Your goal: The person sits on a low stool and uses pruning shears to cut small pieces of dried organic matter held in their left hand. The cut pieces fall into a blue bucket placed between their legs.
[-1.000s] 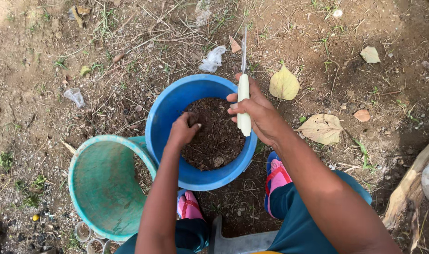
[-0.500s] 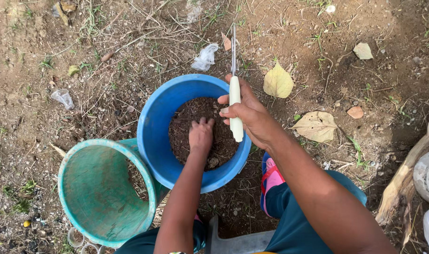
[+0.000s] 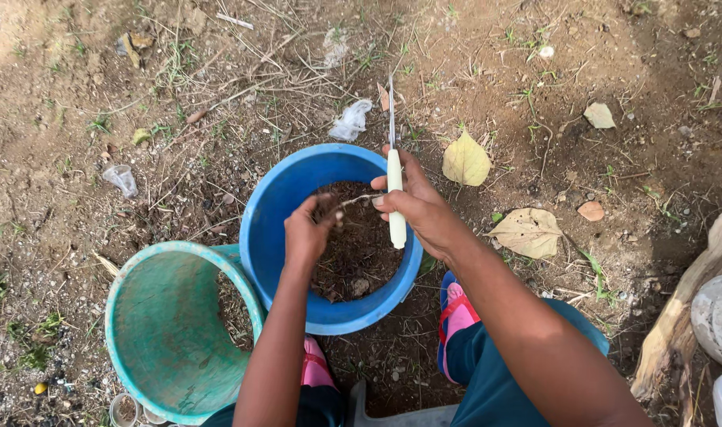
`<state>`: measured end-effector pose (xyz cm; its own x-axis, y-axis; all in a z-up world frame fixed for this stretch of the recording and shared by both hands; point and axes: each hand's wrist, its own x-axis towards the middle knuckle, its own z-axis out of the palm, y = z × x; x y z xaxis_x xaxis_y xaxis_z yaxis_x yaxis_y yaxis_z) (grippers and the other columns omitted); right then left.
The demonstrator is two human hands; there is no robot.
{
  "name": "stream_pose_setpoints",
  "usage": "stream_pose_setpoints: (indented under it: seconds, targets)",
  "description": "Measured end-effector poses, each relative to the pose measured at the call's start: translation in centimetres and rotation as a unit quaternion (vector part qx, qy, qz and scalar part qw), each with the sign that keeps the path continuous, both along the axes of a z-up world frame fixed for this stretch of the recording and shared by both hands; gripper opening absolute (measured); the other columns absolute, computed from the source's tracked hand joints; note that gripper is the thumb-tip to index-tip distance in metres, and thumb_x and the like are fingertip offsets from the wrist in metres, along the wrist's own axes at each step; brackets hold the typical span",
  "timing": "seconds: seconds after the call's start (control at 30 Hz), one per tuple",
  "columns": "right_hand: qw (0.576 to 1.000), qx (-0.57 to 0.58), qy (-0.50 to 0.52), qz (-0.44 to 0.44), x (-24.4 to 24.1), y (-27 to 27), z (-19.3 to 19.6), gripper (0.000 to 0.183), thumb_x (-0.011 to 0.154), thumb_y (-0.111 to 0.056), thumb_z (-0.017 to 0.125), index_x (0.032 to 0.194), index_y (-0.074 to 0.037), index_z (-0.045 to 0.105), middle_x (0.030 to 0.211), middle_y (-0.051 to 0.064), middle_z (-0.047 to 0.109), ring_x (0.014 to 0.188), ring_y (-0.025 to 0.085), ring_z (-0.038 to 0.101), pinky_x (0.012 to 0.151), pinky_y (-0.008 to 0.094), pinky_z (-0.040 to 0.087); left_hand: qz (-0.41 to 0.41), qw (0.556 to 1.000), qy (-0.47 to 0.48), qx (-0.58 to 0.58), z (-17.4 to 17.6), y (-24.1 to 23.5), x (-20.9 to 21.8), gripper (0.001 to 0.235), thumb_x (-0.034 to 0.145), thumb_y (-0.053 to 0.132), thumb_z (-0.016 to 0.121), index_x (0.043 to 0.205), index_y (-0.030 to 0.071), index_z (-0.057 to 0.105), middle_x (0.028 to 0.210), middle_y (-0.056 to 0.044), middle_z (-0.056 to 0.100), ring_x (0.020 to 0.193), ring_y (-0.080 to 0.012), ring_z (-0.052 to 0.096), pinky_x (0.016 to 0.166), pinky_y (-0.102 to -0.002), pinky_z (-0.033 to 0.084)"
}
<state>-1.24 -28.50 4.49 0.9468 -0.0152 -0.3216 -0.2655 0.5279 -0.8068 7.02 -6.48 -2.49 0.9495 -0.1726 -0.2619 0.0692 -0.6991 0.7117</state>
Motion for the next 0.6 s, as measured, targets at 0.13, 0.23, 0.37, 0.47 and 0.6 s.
stream_pose_setpoints:
  seconds: [0.13,0.23,0.37,0.47,0.6]
  targets:
    - [1.000,-0.012,-0.028,-0.001,0.1,0.2,-1.2,0.089,0.082,-0.008,0.064,0.161,-0.014,0.024,0.122,0.010,0.053,0.094,0.016,0.057,0.084,0.032,0.050,-0.042,0.995,-0.072,0.057,-1.5,1.9,-0.3,0.048,0.079,0.006,0.082,0.124,0.020,0.074,0.116,-0.016,0.074,0.107,-0.0292,0.071,0.089,-0.040,0.056]
    - [0.999,-0.032,-0.026,0.004,0.2,0.5,-2.4,0.089,0.082,-0.008,0.065,0.161,-0.013,0.024,0.125,0.011,0.054,0.094,0.016,0.059,0.084,0.032,0.052,0.006,0.998,-0.045,0.038,-1.3,3.2,0.0,0.045,0.084,0.007,0.079,0.127,0.019,0.073,0.115,-0.015,0.074,0.102,-0.0249,0.072,0.090,-0.036,0.055]
    - [0.996,-0.059,-0.026,0.054,0.2,1.3,-3.7,0.091,0.083,-0.006,0.063,0.163,-0.013,0.021,0.129,0.010,0.054,0.096,0.015,0.061,0.087,0.030,0.054,0.069,0.981,0.042,-0.177,-0.3,5.4,-1.1,0.042,0.090,0.008,0.076,0.131,0.009,0.070,0.115,-0.009,0.077,0.099,-0.0149,0.070,0.087,-0.028,0.055]
    - [0.989,-0.094,-0.028,0.106,-0.4,2.9,-4.4,0.091,0.082,-0.009,0.061,0.164,-0.014,0.022,0.124,0.008,0.057,0.094,0.015,0.061,0.086,0.030,0.054,0.140,0.942,0.088,-0.294,0.4,7.7,-3.0,0.046,0.091,0.006,0.072,0.136,0.003,0.064,0.116,-0.002,0.073,0.096,-0.0105,0.067,0.085,-0.026,0.056]
    - [0.937,-0.269,0.018,0.221,-1.8,5.1,-4.8,0.092,0.077,-0.018,0.063,0.162,-0.014,0.028,0.098,0.011,0.068,0.085,0.016,0.066,0.078,0.032,0.054,0.261,0.876,0.127,-0.386,0.2,10.6,-4.8,0.047,0.090,0.004,0.072,0.135,0.007,0.058,0.115,0.000,0.071,0.093,-0.0128,0.067,0.075,-0.032,0.051]
